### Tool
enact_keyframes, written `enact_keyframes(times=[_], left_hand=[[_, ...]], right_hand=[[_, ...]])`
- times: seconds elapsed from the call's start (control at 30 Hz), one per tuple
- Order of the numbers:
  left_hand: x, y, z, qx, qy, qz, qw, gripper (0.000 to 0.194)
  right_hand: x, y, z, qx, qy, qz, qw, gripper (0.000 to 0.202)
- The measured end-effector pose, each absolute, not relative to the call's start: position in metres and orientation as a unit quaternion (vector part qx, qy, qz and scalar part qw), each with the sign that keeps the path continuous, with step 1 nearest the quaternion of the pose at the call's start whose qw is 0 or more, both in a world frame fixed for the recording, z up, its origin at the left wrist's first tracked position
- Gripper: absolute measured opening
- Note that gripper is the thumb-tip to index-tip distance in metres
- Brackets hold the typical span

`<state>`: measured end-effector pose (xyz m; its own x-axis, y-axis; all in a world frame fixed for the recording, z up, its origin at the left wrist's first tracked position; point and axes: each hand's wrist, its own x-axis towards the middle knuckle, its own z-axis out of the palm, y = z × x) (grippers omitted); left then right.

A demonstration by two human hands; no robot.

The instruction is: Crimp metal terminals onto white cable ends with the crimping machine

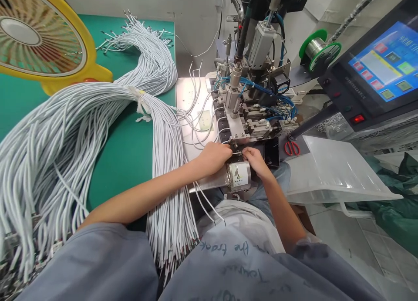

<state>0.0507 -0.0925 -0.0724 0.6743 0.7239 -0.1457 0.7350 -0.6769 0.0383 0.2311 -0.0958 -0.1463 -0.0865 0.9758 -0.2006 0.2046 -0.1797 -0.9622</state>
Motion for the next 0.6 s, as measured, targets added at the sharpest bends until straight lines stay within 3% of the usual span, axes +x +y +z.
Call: enact_keyframes(times=[0.2, 0.27, 0.47, 0.6], left_hand=[[0.049, -0.095, -0.075, 0.894, 0.445, -0.046, 0.034, 0.024], [0.049, -0.095, -0.076, 0.882, 0.469, -0.045, 0.029, 0.023], [0.054, -0.101, -0.071, 0.886, 0.458, -0.024, 0.064, 0.025], [0.062, -0.116, -0.061, 0.93, 0.303, 0.061, 0.199, 0.028]], right_hand=[[0.225, -0.144, -0.122, -0.638, -0.546, 0.307, 0.447, 0.022], [0.212, -0.174, -0.114, -0.626, -0.569, 0.331, 0.418, 0.023], [0.166, -0.227, -0.121, -0.518, -0.653, 0.514, 0.203, 0.015], [0.179, -0.22, -0.118, -0.517, -0.664, 0.499, 0.208, 0.015]])
